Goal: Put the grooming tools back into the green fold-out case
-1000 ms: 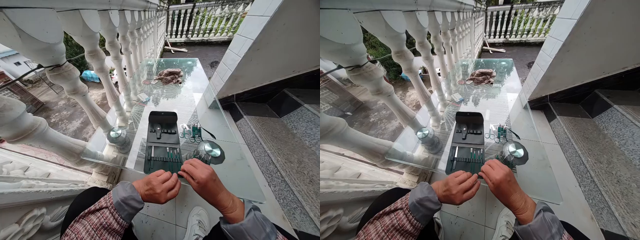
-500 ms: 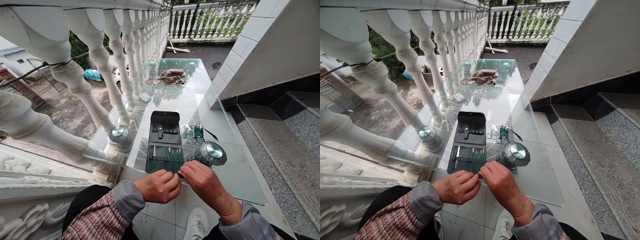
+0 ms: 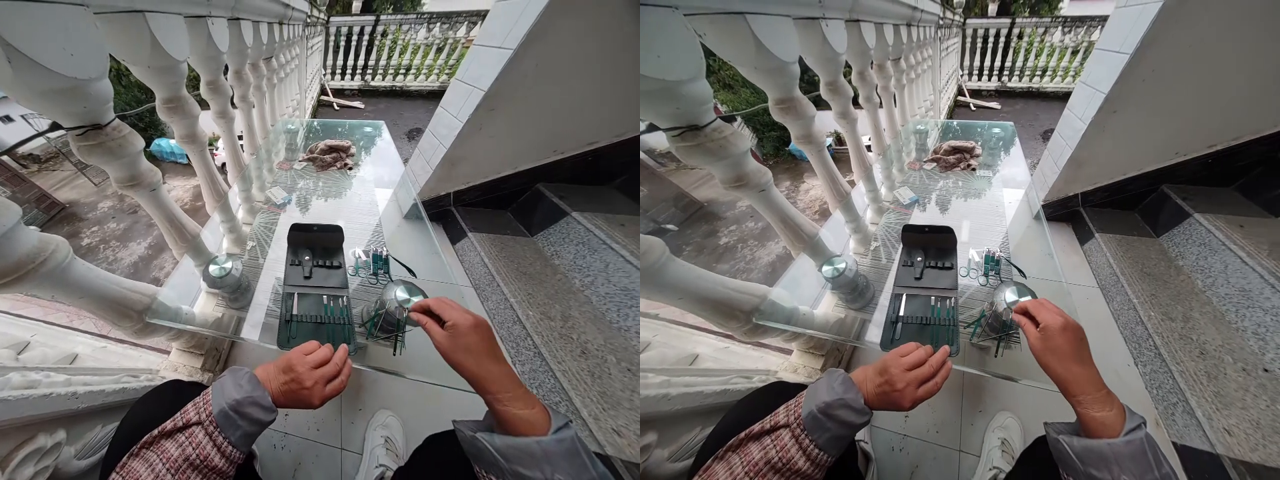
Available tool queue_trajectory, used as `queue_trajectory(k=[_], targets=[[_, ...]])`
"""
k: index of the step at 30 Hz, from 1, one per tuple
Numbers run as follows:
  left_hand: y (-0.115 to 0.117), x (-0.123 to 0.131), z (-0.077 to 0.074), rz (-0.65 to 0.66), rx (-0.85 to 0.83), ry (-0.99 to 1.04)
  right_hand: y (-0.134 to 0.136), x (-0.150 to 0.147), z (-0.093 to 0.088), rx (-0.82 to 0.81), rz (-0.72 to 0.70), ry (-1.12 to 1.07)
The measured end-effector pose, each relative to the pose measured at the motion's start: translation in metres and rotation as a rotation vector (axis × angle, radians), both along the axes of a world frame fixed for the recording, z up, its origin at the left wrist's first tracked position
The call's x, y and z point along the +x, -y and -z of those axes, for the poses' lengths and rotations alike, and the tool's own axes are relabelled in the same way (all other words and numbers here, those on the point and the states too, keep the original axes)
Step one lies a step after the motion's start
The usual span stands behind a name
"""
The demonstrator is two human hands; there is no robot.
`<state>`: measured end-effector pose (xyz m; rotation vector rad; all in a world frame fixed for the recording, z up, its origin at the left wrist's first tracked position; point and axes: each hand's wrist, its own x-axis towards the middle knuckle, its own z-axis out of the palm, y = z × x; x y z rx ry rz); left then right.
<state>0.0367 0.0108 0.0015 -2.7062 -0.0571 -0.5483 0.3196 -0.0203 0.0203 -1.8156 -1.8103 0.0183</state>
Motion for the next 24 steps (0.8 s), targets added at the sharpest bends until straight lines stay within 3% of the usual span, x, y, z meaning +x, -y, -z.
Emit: queue_trajectory(k=[4,7,16,24], targets=[[0.0,0.001,0.002,0.002,0.0,0.005,0.002,0.006,0.008,-0.155,-0.084,0.02],[0.0,0.001,0.002,0.0,0.001,-0.004,0.002,0.003,0.011,-0.185,-0.117,0.034],[0.0,0.001,0.002,-0.011,0.002,-0.005,-0.004,-0.026,0.01,0.021,-0.16,0.268],[0.001,0.0,0.0,-0.02,0.016,-0.027,0.004,-0.024,-0.001,0.066,-0.153,0.218]])
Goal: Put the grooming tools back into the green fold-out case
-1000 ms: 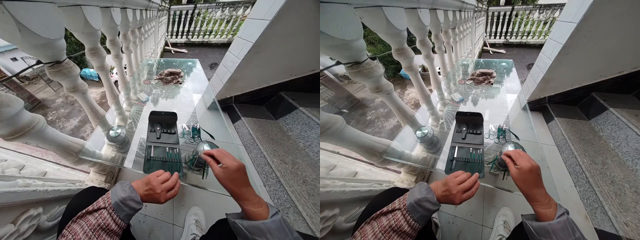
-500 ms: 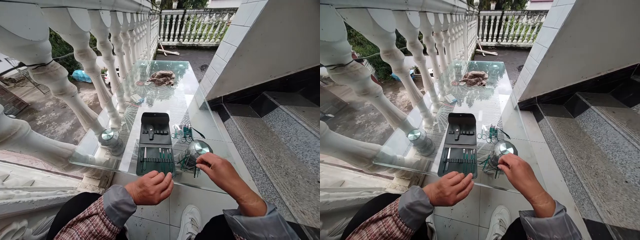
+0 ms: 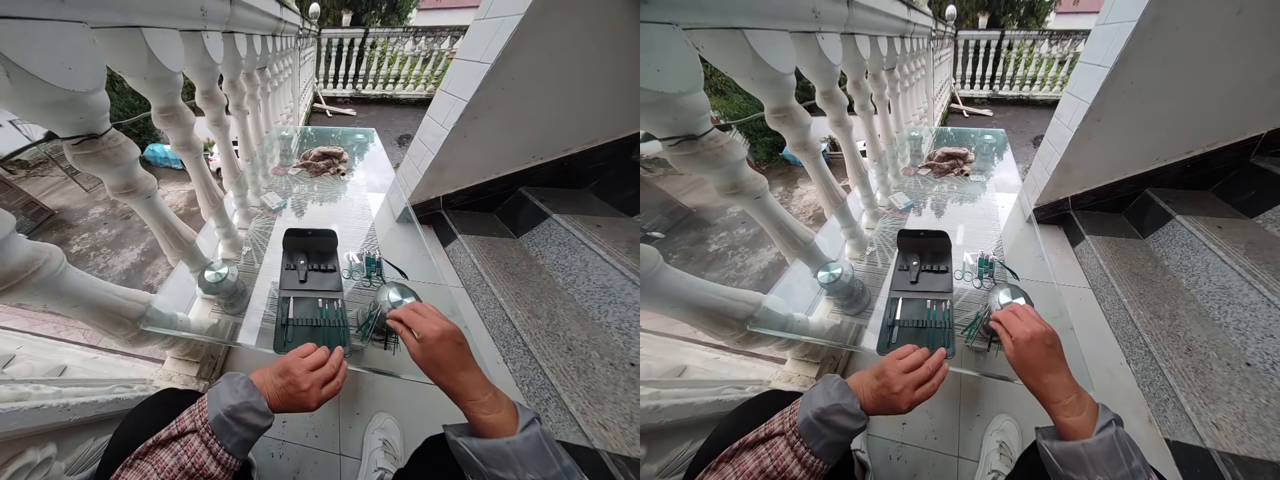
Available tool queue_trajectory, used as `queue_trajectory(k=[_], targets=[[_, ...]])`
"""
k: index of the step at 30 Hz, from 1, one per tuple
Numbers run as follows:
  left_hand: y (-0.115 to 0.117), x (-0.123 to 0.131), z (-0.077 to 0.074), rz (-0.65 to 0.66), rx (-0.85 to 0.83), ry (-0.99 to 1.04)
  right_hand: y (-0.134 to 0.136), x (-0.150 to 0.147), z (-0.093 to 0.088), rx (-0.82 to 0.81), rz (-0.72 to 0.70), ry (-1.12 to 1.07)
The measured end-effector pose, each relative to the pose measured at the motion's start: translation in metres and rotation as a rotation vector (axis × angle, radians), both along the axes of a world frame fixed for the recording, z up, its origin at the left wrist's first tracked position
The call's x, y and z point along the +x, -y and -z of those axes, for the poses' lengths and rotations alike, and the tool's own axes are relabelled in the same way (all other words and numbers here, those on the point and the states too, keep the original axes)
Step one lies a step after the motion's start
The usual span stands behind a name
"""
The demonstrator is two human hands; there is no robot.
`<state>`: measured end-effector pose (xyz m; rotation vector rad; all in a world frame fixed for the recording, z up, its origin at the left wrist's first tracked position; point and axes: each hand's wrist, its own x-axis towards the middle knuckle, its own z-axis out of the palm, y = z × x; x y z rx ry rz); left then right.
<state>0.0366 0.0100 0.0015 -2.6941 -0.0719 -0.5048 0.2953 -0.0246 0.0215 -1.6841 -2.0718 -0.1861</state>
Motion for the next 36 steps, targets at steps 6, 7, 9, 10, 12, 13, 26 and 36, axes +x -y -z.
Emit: queue_trajectory(k=[6,7,9,10,12,13,26,36], targets=[[0.001,0.001,-0.001,0.004,0.003,0.0,0.024,-0.011,0.009,0.057,0.012,0.202],[0.001,0.001,-0.001,0.004,0.005,0.004,0.028,-0.014,0.012,0.072,0.01,0.228],[0.001,0.001,0.0,0.006,0.008,0.014,0.036,-0.019,0.018,0.095,0.007,0.269],[0.001,0.002,0.0,0.004,0.01,0.019,0.04,-0.021,0.02,0.104,0.004,0.282],[0.001,0.002,0.001,0.003,0.01,0.024,0.046,-0.025,0.023,0.111,-0.004,0.289],[0.001,0.003,0.001,0.005,0.007,0.027,0.049,-0.026,0.024,0.114,-0.012,0.284],[0.001,0.004,0.001,0.01,-0.01,0.053,0.049,-0.042,0.034,0.277,-0.162,0.189],[0.007,0.008,0.004,-0.063,-0.231,0.15,0.056,-0.054,0.012,0.347,-0.491,0.057]])
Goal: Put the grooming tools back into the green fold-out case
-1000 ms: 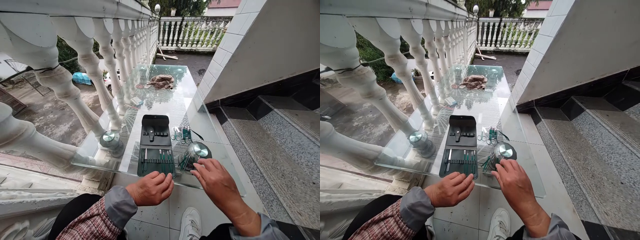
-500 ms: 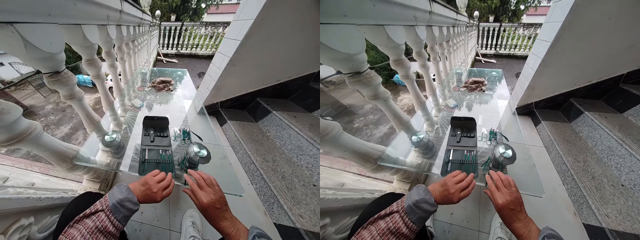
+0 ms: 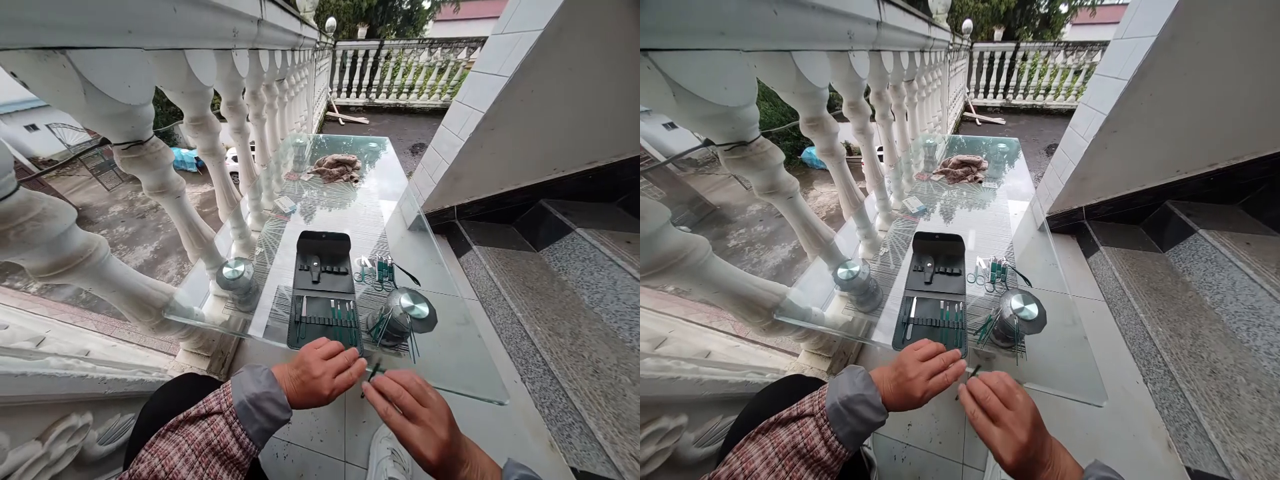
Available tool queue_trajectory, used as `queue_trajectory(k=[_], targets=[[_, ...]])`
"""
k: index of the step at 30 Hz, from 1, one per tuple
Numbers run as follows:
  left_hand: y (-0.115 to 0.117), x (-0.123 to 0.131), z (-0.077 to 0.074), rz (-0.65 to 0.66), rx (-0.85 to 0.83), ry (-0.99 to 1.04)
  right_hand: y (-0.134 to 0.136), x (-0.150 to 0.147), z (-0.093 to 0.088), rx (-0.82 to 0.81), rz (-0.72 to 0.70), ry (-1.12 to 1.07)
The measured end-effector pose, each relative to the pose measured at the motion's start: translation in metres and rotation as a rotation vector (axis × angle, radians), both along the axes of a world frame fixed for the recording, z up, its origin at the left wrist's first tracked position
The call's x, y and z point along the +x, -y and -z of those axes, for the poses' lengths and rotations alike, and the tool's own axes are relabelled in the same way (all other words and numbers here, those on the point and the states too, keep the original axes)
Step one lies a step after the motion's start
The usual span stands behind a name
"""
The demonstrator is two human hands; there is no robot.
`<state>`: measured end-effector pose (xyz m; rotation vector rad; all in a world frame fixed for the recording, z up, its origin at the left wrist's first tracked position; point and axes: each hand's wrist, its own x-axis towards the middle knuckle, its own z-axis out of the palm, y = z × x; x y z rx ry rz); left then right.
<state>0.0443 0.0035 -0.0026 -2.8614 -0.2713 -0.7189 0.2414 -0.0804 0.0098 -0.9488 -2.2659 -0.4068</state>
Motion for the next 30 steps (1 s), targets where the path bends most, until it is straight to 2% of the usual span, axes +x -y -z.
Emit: queue_trajectory(k=[3,7,10,13,16,18,19,21,23,26,30], targets=[[0.004,0.003,0.001,0.029,-0.096,0.089,-0.001,-0.012,-0.015,0.018,-0.136,-0.005],[0.004,0.003,0.002,0.154,-0.119,0.277,-0.005,-0.029,-0.033,0.021,-0.247,-0.058],[0.0,-0.002,0.0,0.18,-0.083,0.308,-0.009,-0.032,-0.034,0.022,-0.285,-0.102],[-0.005,-0.009,-0.005,0.144,0.001,0.295,-0.015,-0.03,-0.026,-0.076,-0.216,-0.306],[-0.008,-0.014,-0.011,0.137,0.129,0.312,-0.025,-0.029,-0.017,-0.37,0.026,-0.676],[-0.008,-0.016,-0.014,0.139,0.182,0.33,-0.032,-0.031,-0.014,-0.688,0.163,-0.881],[-0.008,-0.017,-0.015,0.141,0.196,0.333,-0.035,-0.033,-0.014,-0.869,0.187,-0.955],[-0.007,-0.018,-0.018,0.143,0.203,0.326,-0.038,-0.035,-0.014,-1.221,0.121,-1.046],[-0.006,-0.019,-0.019,0.16,0.204,0.314,-0.039,-0.036,-0.013,-1.473,0.002,-1.091],[-0.006,-0.02,-0.019,0.204,0.215,0.299,-0.036,-0.034,-0.008,-1.632,-0.067,-1.175],[-0.008,-0.018,-0.017,0.26,0.235,0.276,-0.031,-0.03,0.001,-1.678,-0.055,-1.283]])
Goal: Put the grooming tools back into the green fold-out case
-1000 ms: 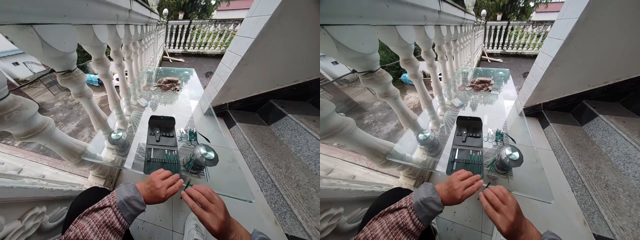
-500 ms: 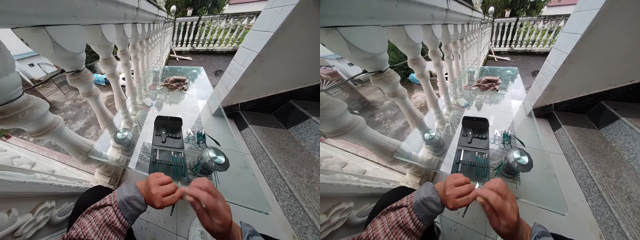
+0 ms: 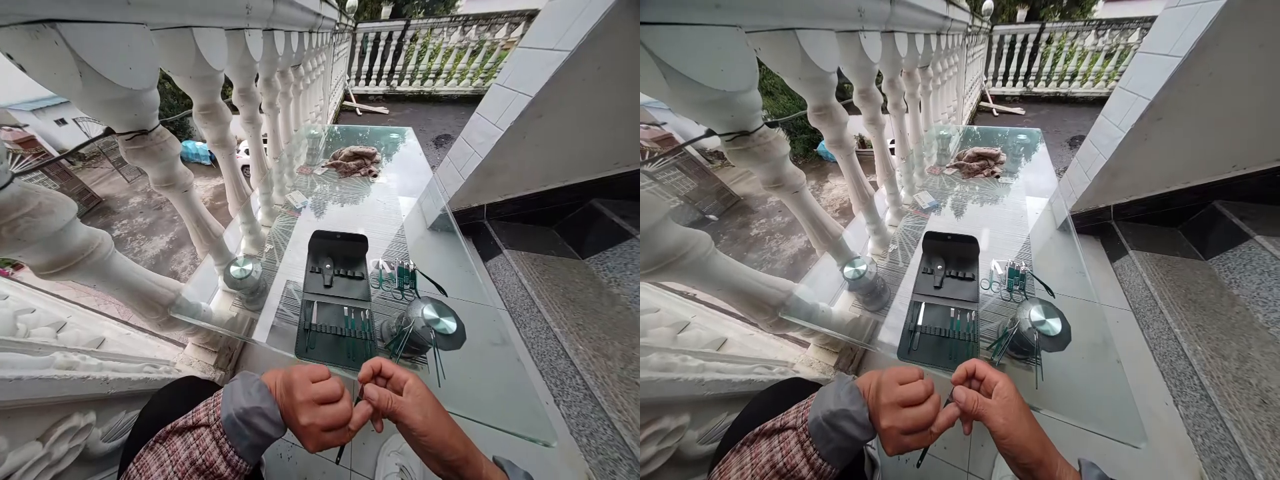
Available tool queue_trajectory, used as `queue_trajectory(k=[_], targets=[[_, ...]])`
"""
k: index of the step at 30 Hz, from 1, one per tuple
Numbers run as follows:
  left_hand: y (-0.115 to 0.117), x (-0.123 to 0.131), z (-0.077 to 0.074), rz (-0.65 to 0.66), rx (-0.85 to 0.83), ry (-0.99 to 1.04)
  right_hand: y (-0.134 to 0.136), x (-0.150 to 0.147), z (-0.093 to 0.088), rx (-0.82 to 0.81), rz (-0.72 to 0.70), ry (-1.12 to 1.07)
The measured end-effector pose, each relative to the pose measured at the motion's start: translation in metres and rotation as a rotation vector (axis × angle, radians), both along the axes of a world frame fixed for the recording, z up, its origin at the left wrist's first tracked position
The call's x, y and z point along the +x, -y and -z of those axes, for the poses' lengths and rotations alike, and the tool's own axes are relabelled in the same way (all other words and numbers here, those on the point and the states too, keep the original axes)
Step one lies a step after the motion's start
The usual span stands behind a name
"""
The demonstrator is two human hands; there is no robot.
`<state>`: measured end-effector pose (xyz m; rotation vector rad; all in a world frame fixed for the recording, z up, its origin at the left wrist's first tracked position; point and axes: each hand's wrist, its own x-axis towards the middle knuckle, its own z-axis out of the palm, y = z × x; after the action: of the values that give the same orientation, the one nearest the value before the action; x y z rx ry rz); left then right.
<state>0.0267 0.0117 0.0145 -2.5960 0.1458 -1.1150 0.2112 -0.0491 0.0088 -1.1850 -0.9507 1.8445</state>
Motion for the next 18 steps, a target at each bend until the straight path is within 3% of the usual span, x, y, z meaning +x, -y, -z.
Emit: queue_trajectory(k=[6,13,18], targets=[[0.0009,0.0046,0.0028,0.04,0.008,-0.023,0.0003,0.0024,-0.0033,-0.008,-0.009,0.031],[0.0031,0.0042,-0.0001,0.064,0.013,-0.019,-0.003,0.0049,-0.0036,0.042,0.21,0.04],[0.0039,0.0018,-0.0053,0.01,0.017,-0.087,-0.0016,0.0004,-0.0038,0.02,0.217,-0.065]])
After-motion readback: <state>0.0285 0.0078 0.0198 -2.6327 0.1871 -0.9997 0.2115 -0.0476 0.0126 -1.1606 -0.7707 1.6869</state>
